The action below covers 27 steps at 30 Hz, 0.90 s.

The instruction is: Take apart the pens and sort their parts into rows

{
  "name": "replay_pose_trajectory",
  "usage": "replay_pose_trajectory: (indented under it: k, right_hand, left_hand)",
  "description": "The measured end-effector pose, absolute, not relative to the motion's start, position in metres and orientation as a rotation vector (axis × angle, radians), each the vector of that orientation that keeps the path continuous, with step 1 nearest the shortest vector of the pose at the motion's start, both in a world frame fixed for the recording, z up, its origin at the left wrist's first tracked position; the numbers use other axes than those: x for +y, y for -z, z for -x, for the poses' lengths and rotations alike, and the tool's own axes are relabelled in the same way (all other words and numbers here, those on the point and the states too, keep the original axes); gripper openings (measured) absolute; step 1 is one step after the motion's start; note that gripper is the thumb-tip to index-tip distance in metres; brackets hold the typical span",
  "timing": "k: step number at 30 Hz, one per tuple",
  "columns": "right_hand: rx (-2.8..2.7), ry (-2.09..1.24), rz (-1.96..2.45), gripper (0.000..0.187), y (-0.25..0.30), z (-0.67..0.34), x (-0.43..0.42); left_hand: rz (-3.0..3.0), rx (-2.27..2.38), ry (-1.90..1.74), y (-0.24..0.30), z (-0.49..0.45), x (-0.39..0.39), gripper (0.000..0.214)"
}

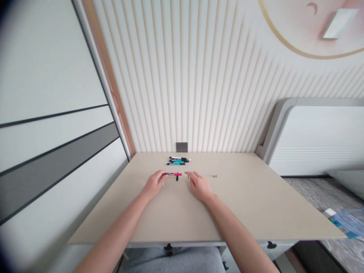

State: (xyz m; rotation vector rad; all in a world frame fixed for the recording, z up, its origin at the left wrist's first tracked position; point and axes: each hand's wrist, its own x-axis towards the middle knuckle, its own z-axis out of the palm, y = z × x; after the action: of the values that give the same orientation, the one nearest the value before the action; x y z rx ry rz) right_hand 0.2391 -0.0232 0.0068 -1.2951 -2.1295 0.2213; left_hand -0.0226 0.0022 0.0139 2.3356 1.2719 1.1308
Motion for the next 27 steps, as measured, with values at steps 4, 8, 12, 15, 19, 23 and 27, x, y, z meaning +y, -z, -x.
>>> replay_pose_trajectory:
  k: [4,8,12,15,19,23,27]
  right_hand:
    - [-2.222,-0.204,1.296,0.039,-0.007,-0.236,-0.026]
    - [-2.261,-0.203,1.294,0.031,-0.011,-0.233,-0.029]
    - [-2.305,-0.228,1.345,0.03,-0.015,-0.23,-0.03]
    - [-2.369,-0.23,1.379,0.031,-0.015,-0.229,-0.031]
    - [-2.393,-0.197,1.412,0.032,-0.015,-0.228,-0.031]
    - [-2.412,-0.205,1.389,0.031,-0.015,-0.226,-0.032]
    - [-2.456,-0.249,1.311,0.031,-0.014,-0.226,-0.031]
  left_hand:
    - [-2.383,1.229,-1.079,-0.014,0.022,0.002,0.025]
    - [-2.413,1.185,-1.037,-0.016,0.021,0.001,0.027]
    - [-2.413,1.197,-0.994,-0.016,0.019,-0.001,0.029]
    - [-2.425,1.18,-0.935,-0.015,0.019,-0.002,0.029]
    - [-2.442,1.145,-0.898,-0.014,0.021,-0.004,0.029]
    - [-2.464,1.109,-0.878,-0.015,0.021,-0.005,0.027]
    - [-2.447,1.138,-0.91,-0.017,0.02,-0.006,0.025]
